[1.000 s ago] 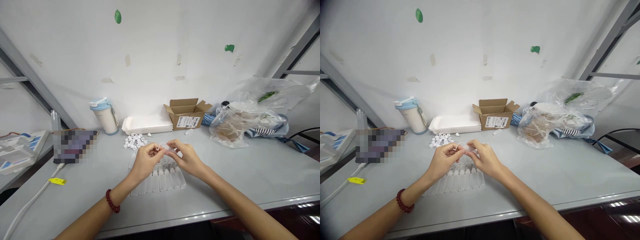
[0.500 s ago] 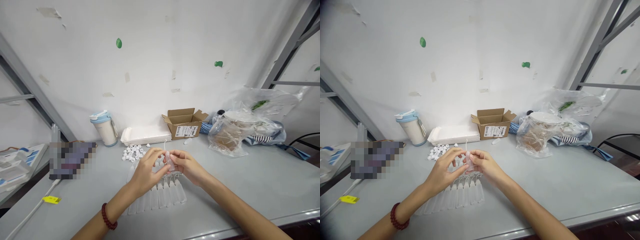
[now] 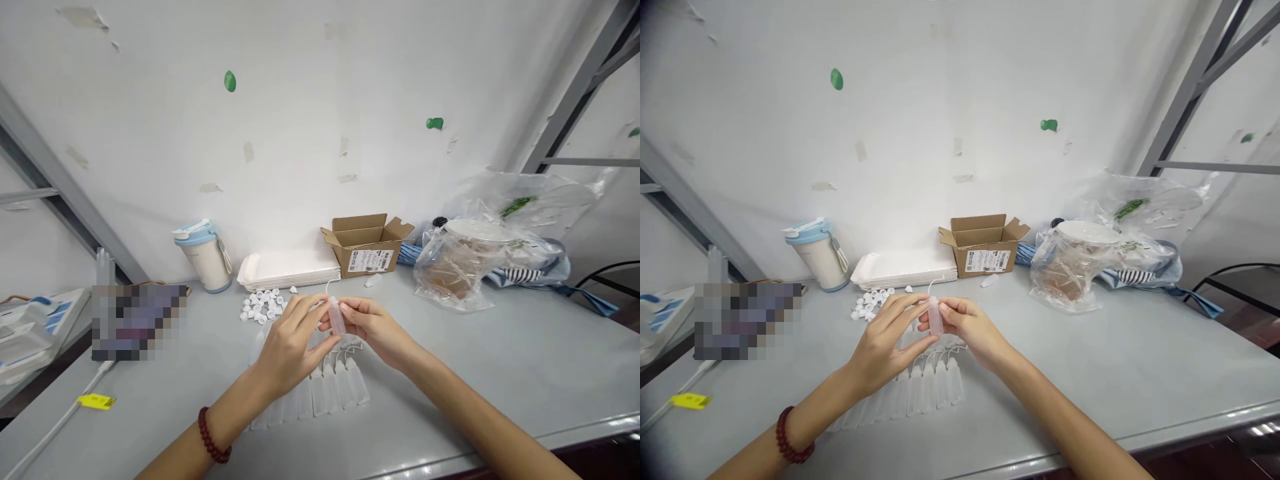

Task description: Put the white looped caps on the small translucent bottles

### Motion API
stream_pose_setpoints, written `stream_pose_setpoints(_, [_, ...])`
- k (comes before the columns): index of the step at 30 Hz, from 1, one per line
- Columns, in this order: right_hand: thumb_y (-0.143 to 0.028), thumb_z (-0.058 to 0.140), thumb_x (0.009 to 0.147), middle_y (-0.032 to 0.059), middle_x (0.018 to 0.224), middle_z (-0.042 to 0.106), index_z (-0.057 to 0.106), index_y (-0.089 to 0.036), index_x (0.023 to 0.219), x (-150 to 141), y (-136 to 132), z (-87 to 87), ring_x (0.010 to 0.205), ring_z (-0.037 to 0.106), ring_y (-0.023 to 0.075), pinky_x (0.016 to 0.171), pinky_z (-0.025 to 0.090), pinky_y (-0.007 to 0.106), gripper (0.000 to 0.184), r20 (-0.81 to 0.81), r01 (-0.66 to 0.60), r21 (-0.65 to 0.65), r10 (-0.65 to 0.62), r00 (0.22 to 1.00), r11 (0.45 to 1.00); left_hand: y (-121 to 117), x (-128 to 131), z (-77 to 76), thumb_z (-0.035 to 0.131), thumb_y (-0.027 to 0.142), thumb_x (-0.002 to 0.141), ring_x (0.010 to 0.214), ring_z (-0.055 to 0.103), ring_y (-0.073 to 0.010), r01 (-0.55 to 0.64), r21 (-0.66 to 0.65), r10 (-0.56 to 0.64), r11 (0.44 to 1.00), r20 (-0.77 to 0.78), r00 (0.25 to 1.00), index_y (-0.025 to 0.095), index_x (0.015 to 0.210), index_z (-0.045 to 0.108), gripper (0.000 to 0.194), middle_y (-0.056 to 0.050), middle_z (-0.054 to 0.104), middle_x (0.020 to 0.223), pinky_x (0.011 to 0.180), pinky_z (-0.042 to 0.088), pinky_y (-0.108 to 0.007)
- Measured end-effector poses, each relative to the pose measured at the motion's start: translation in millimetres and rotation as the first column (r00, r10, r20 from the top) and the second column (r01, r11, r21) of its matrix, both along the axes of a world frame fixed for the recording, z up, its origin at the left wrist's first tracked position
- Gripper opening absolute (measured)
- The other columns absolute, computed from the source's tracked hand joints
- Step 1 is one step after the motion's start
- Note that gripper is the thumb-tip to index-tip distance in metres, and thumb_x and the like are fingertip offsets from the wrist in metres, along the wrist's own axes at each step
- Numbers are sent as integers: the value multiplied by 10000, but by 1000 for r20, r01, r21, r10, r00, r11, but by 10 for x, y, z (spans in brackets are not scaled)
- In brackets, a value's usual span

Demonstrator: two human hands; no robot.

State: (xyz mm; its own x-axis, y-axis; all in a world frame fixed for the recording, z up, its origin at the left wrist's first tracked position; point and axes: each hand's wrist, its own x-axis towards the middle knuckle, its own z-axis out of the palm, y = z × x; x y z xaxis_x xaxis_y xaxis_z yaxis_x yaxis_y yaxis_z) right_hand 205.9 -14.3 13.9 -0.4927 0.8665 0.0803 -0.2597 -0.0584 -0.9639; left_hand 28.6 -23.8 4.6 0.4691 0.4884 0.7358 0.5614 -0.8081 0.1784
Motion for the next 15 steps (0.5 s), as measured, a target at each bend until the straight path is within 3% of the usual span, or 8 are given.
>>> stream_pose_setpoints(4, [-455,550,840,79,839,693,694,-135,842,85,13,67,762,638,160,733,499,307,351,194,-40,59,28,981,997,-18,35,-4,604,250,831,1048,544,-272,26,5,-25,1000,-19,999,165,1192,520,380,-152,601,1150,835,506,-444])
stream_pose_setpoints(8, [-459,571,817,41,720,664,670,-130,781,260,70,123,610,623,125,543,484,236,345,365,-182,19,162,917,983,-98,119,-28,666,256,782,997,555,-254,69,-82,-68,994,19,998,151,1110,552,362,-133,631,1074,811,517,-417])
stream_pose_setpoints(11, [-453,555,825,25,652,656,633,-132,746,423,116,156,510,624,116,430,430,194,340,477,-355,-64,341,810,933,-201,198,-66,706,246,743,1007,544,-246,119,-201,-114,972,36,993,147,1073,556,376,-123,633,1069,829,512,-402])
stream_pose_setpoints(15, [-415,534,836,48,666,699,620,-131,762,590,177,158,476,629,113,384,401,171,306,578,-534,-200,539,613,822,-327,321,-123,742,242,696,982,540,-246,171,-351,-170,921,33,985,160,1036,564,393,-106,637,1054,824,507,-395])
